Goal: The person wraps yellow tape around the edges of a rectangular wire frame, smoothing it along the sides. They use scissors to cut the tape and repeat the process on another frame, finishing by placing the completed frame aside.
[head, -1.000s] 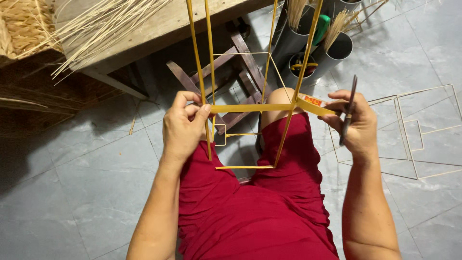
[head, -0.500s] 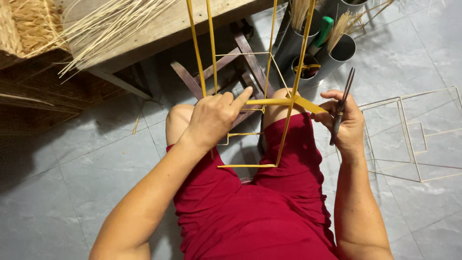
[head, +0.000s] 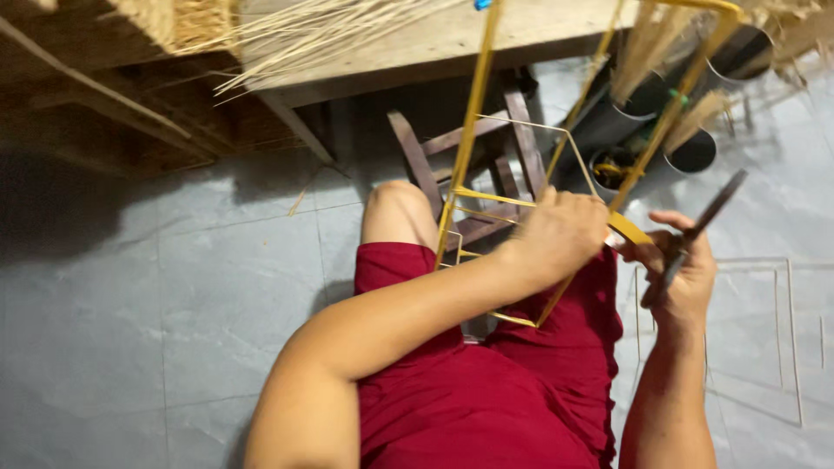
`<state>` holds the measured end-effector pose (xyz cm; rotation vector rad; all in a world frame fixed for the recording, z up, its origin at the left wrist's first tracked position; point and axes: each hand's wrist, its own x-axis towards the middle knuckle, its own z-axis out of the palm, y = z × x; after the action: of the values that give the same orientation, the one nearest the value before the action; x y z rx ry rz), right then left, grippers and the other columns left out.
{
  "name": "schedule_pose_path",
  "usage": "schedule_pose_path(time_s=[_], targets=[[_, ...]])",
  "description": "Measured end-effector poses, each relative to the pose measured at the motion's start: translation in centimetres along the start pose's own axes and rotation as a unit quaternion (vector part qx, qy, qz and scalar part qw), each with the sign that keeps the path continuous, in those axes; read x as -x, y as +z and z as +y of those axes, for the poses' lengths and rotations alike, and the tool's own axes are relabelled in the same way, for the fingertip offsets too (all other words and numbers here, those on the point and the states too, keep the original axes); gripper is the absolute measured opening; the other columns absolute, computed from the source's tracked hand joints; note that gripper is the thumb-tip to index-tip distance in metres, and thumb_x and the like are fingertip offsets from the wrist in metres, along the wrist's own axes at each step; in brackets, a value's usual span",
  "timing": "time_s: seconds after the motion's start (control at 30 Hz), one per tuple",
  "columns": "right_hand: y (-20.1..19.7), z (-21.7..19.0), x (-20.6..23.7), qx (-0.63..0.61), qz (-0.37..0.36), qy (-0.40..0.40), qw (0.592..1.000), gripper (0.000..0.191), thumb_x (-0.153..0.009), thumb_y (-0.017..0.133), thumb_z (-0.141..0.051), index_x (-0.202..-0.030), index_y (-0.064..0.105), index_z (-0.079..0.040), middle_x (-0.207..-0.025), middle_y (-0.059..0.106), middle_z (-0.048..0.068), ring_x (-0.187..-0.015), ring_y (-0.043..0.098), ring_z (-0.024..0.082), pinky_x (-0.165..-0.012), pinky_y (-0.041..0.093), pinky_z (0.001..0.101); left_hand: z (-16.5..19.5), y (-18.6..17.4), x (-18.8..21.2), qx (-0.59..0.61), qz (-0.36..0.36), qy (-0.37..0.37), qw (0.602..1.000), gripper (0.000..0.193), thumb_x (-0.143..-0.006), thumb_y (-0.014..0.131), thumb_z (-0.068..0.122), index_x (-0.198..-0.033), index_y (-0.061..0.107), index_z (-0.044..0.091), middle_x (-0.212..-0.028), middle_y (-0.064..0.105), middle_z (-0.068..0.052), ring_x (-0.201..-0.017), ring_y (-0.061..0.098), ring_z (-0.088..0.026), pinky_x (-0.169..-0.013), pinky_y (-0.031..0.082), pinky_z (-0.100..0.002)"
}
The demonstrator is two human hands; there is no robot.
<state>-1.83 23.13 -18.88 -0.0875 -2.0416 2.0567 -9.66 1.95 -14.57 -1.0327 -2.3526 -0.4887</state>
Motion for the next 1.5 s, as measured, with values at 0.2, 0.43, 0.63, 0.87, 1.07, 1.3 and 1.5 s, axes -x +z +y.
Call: schedule_pose_path(time_s=[0.2,0.43,0.63,0.87,1.07,1.3,1.5], targets=[[-0.1,-0.2,0.6,-0.015,0.005,-0.004,1.000,0.034,-0.103,0.069,0.004,-0.135,0.056,0.002,-0.092,0.067,0.009,-0.085,0.073,0.019,-0.063,0.045,0.0211,-0.9,0.5,0.5,0.102,-0.003,-0.010,0.995,0.012,-0.089,0.063,0.021,-0.089,0.063,0.009,-0.076,0.068,-0.010,-0.067,0.071,-0.027,-0.056,0.054,-0.041],[1.4,-3.5,-1.0,-0.087,-0.090,0.020,0.992,0.045,-0.091,0.070,0.006,-0.133,0.058,-0.001,-0.103,0.073,0.016,-0.099,0.072,0.023,-0.073,0.051,0.0287,-3.3,-7.3,3.6,0.206,0.019,-0.018,0.978,0.029,-0.092,0.064,0.039,-0.093,0.066,0.011,-0.065,0.065,-0.006,-0.056,0.067,-0.029,-0.047,0.049,-0.043],[5.0,-7.9,-3.7,-0.138,-0.274,-0.067,0.949,0.043,-0.094,0.076,0.002,-0.133,0.058,-0.001,-0.104,0.072,0.015,-0.110,0.073,0.023,-0.115,0.052,0.0447,-4.7,-13.9,5.3,0.187,0.060,0.049,0.979,0.026,-0.098,0.067,0.037,-0.082,0.073,0.017,-0.066,0.063,-0.004,-0.058,0.065,-0.024,-0.045,0.046,-0.039],[7.9,-10.9,-5.5,-0.035,-0.403,0.027,0.914,0.061,-0.079,0.077,0.000,-0.136,0.055,0.001,-0.126,0.071,0.018,-0.110,0.071,0.024,-0.092,0.059,0.0391,-6.3,-17.9,7.4,0.335,0.068,0.076,0.937,0.031,-0.098,0.068,0.030,-0.076,0.067,0.009,-0.069,0.061,-0.003,-0.062,0.063,-0.022,-0.050,0.046,-0.034],[9.7,-11.9,-2.4,0.019,-0.312,0.008,0.950,0.055,-0.082,0.076,0.003,-0.135,0.061,0.000,-0.106,0.073,0.014,-0.093,0.072,0.020,-0.078,0.060,0.0324,-6.9,-17.1,8.4,0.363,0.077,0.042,0.928,0.023,-0.088,0.072,0.026,-0.072,0.071,0.009,-0.080,0.066,-0.004,-0.079,0.064,-0.022,-0.074,0.048,-0.037],[17.2,-12.9,2.2,0.126,-0.202,-0.080,0.968,0.044,-0.084,0.077,0.005,-0.124,0.062,-0.003,-0.109,0.065,0.005,-0.098,0.066,0.015,-0.084,0.058,0.0290,-10.5,-15.3,11.8,0.536,0.091,-0.189,0.818,0.016,-0.102,0.067,0.020,-0.109,0.070,0.006,-0.106,0.067,-0.001,-0.103,0.066,-0.011,-0.094,0.053,-0.027],[17.4,-13.0,1.3,0.036,-0.223,-0.050,0.973,0.054,-0.087,0.078,0.002,-0.135,0.055,-0.003,-0.111,0.070,0.004,-0.101,0.067,0.012,-0.085,0.055,0.0242,-11.9,-12.9,14.0,0.643,0.041,-0.227,0.730,0.016,-0.103,0.068,0.013,-0.114,0.068,0.001,-0.111,0.068,-0.003,-0.102,0.064,-0.010,-0.088,0.052,-0.024]])
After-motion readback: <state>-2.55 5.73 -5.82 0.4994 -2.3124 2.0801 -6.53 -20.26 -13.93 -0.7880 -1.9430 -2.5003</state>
